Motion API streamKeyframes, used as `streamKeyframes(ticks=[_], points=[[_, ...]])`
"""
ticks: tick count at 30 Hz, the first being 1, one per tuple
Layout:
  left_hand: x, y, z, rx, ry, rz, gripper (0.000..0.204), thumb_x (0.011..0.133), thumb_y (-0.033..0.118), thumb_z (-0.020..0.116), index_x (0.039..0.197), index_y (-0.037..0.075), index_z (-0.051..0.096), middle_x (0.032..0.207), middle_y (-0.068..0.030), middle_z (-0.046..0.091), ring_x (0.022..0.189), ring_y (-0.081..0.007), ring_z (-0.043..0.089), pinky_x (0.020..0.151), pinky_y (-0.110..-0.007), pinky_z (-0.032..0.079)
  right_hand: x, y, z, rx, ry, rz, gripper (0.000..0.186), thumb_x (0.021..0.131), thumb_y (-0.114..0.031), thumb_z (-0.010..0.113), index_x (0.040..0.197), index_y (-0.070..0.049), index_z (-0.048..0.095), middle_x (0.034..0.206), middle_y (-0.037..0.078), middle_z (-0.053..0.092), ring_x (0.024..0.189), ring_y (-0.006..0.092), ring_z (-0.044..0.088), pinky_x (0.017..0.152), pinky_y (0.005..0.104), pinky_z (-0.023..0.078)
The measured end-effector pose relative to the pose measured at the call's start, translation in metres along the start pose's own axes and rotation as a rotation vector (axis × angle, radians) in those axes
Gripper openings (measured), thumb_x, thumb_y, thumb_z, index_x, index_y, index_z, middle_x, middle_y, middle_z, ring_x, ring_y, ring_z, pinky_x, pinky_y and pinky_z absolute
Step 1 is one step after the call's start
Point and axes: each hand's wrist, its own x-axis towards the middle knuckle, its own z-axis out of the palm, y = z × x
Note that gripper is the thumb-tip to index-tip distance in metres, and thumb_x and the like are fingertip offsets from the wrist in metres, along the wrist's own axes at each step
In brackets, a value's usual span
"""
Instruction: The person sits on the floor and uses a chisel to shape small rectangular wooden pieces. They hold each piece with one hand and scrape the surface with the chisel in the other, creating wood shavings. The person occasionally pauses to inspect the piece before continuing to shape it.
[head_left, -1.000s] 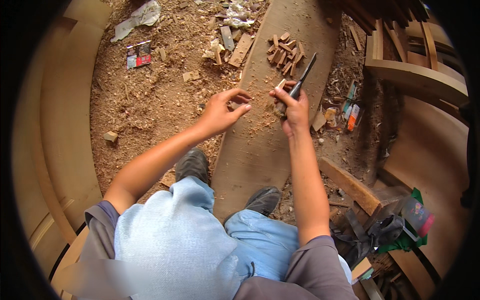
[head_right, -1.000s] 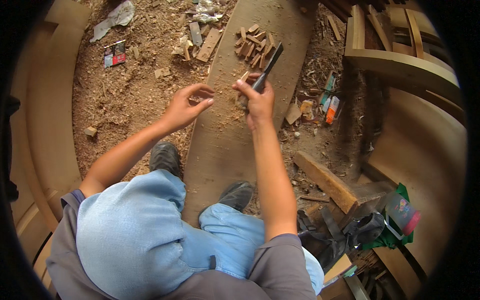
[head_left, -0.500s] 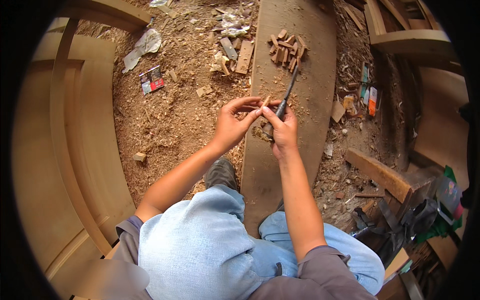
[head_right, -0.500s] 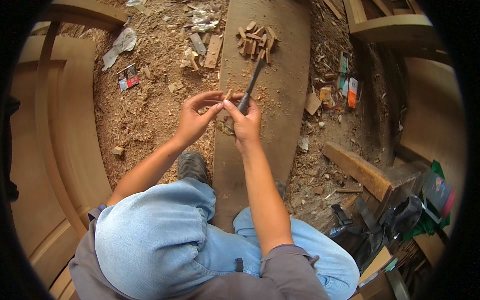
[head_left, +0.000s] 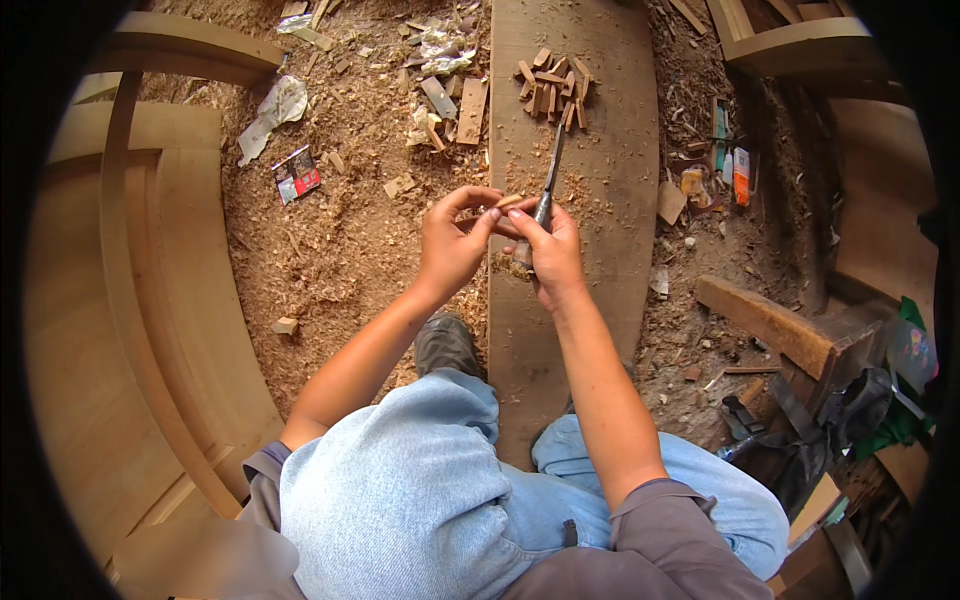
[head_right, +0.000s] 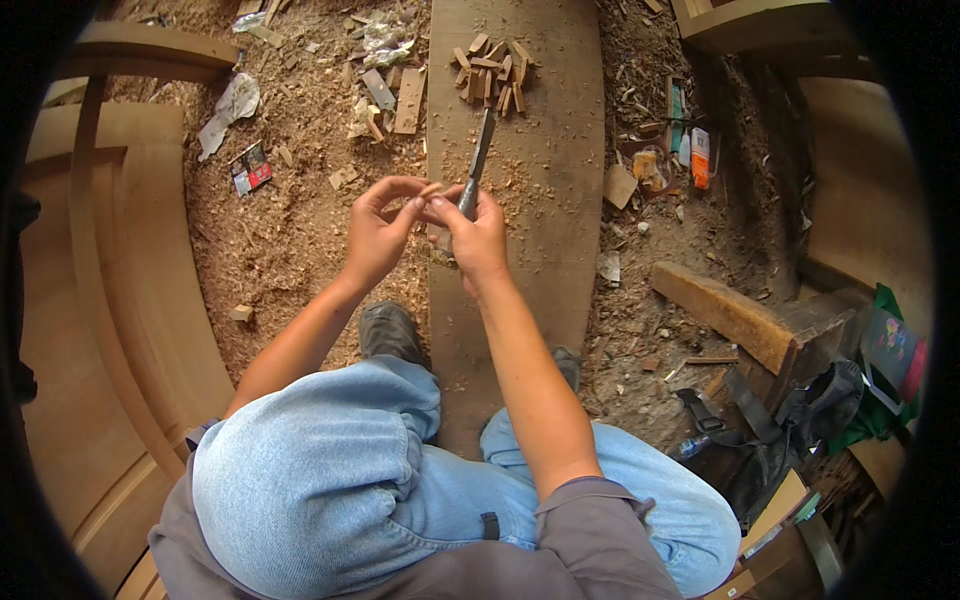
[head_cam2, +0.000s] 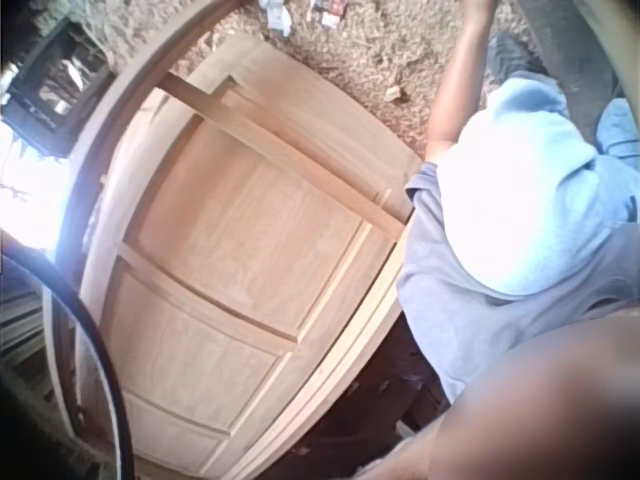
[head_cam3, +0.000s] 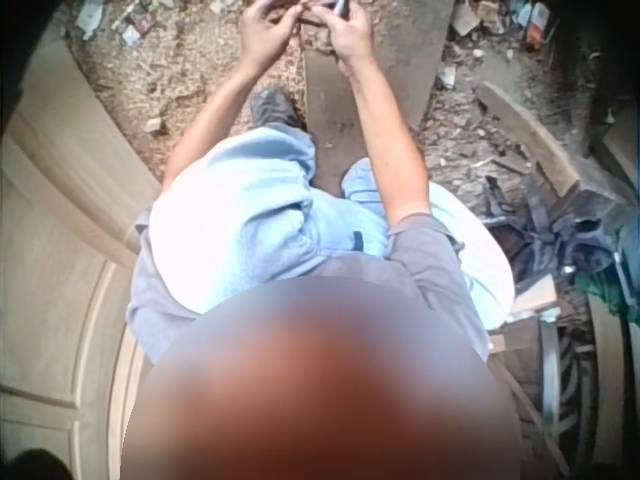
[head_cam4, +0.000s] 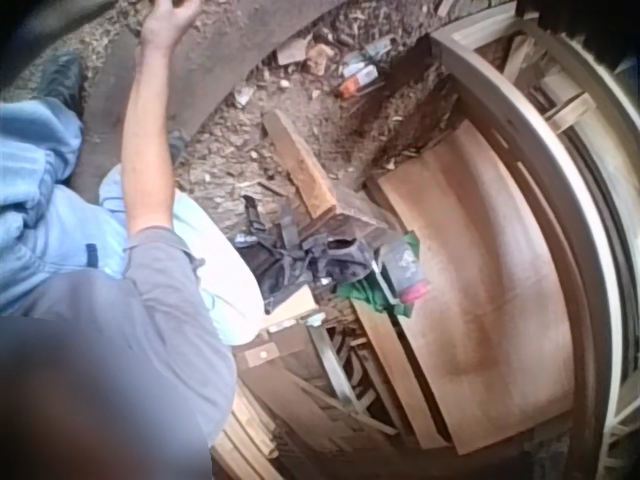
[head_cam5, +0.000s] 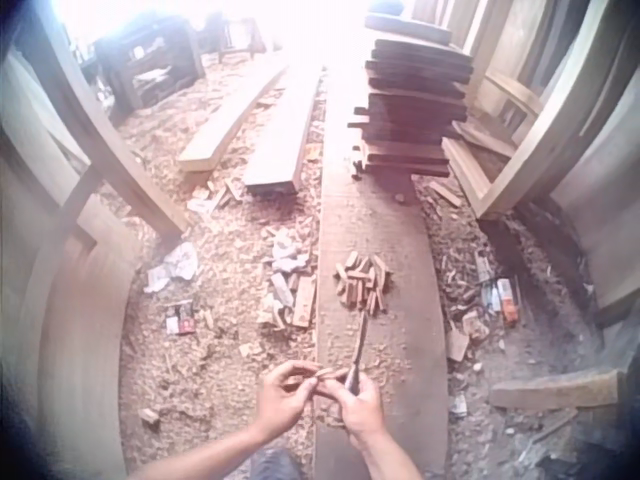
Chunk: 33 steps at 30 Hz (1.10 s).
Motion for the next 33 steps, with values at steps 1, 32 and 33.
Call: streamKeyframes(ticks=[1, 32, 33], points=[[0.002, 0.000, -0.002, 0.019, 0.025, 0.009, 0.012, 0.095, 0.006, 0.065, 0.105, 0.000, 0.065, 0.105, -0.0097, 0.071, 0.093, -0.0157, 0.070, 0.077, -0.030, 0.058, -0.001, -0.002, 0.000, -0.025, 0.002, -0.006, 0.012, 0.094, -0.007, 0.064, 0.105, -0.004, 0.059, 0.083, 0.005, 0.067, 0.065, 0.0131, 0.065, 0.058, 0.0266, 0.054], [0.009, -0.010, -0.051, 0.191, 0.046, -0.129, 0.019, 0.094, 0.011, 0.069, 0.109, 0.002, 0.072, 0.098, -0.0097, 0.073, 0.085, -0.0159, 0.070, 0.075, -0.032, 0.062, 0.005, -0.037, 0.037, -0.050, 0.224, -0.134, 0.055, 0.102, -0.007, 0.051, 0.153, -0.024, 0.039, 0.075, 0.000, 0.055, 0.049, 0.0077, 0.050, 0.045, 0.0258, 0.055], [-0.001, -0.011, -0.050, 0.037, 0.113, -0.163, 0.012, 0.093, 0.008, 0.070, 0.103, 0.001, 0.073, 0.091, -0.0080, 0.072, 0.079, -0.0122, 0.069, 0.070, -0.028, 0.063, 0.016, -0.052, 0.032, -0.041, 0.357, -0.244, 0.055, 0.102, -0.007, 0.051, 0.153, -0.023, 0.039, 0.075, 0.001, 0.056, 0.049, 0.0081, 0.050, 0.045, 0.0257, 0.055]])
